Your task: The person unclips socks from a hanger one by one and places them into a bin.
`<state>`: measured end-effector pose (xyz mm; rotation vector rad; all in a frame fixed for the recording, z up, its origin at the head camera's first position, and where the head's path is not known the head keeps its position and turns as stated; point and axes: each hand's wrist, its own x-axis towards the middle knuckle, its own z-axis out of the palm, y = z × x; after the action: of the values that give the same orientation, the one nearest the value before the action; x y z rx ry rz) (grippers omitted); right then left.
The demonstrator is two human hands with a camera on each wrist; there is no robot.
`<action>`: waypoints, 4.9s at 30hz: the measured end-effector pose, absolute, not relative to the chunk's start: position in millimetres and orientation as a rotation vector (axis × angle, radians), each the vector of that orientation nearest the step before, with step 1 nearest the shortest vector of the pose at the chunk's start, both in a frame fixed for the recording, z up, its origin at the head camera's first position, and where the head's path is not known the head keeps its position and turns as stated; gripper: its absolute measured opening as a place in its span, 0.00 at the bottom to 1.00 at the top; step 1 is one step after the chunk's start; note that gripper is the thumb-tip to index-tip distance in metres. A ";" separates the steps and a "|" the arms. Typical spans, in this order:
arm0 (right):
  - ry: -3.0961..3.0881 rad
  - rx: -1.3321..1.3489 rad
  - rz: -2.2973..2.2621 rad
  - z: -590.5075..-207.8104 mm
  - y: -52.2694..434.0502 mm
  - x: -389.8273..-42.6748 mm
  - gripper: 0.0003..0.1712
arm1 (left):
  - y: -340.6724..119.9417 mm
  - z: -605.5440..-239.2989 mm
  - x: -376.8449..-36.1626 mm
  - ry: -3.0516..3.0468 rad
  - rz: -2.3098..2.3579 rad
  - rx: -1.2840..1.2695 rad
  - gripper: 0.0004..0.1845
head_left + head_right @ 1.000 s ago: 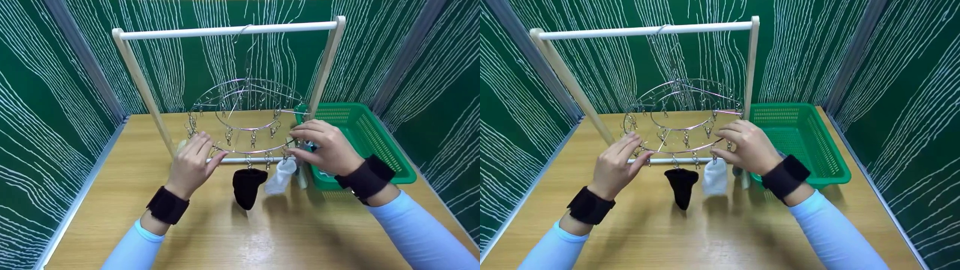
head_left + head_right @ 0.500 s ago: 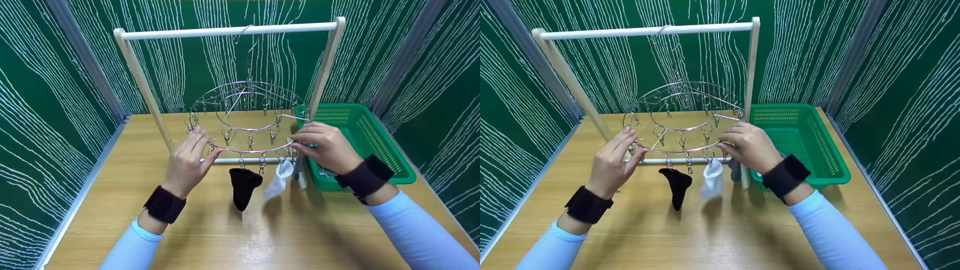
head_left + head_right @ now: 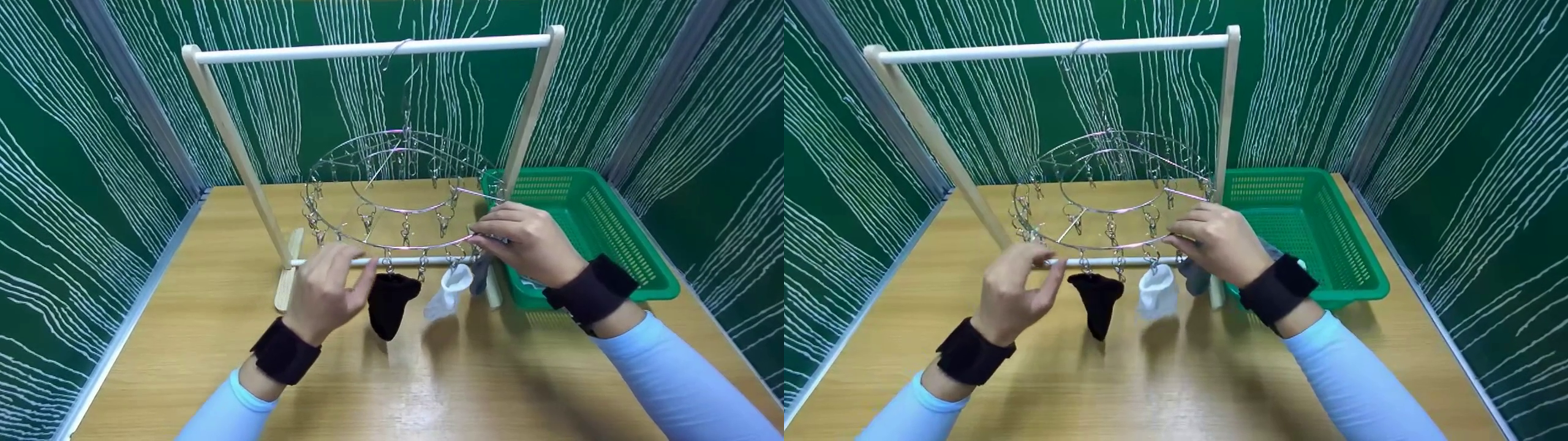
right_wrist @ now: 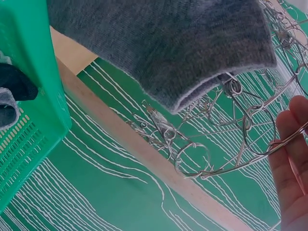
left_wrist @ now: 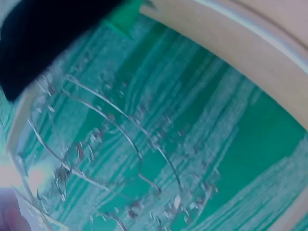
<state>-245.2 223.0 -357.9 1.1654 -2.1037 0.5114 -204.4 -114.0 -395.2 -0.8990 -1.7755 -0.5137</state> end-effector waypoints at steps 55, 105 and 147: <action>-2.092 1.052 0.711 -380.3 233.9 -195.4 0.10 | -81.0 -398.5 -192.6 -2.242 -0.797 -0.680 0.09; -2.725 0.718 1.639 -474.7 124.5 -209.8 0.14 | -82.4 -402.2 -197.1 -2.226 -0.800 -0.671 0.11; -2.659 1.086 1.598 -467.5 147.2 -196.3 0.08 | -85.2 -399.9 -198.2 -2.187 -0.861 -0.692 0.07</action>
<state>-196.3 147.2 -467.5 1.0857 -2.6591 1.5985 -198.2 -85.2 -399.9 -0.6917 -2.1868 -0.8607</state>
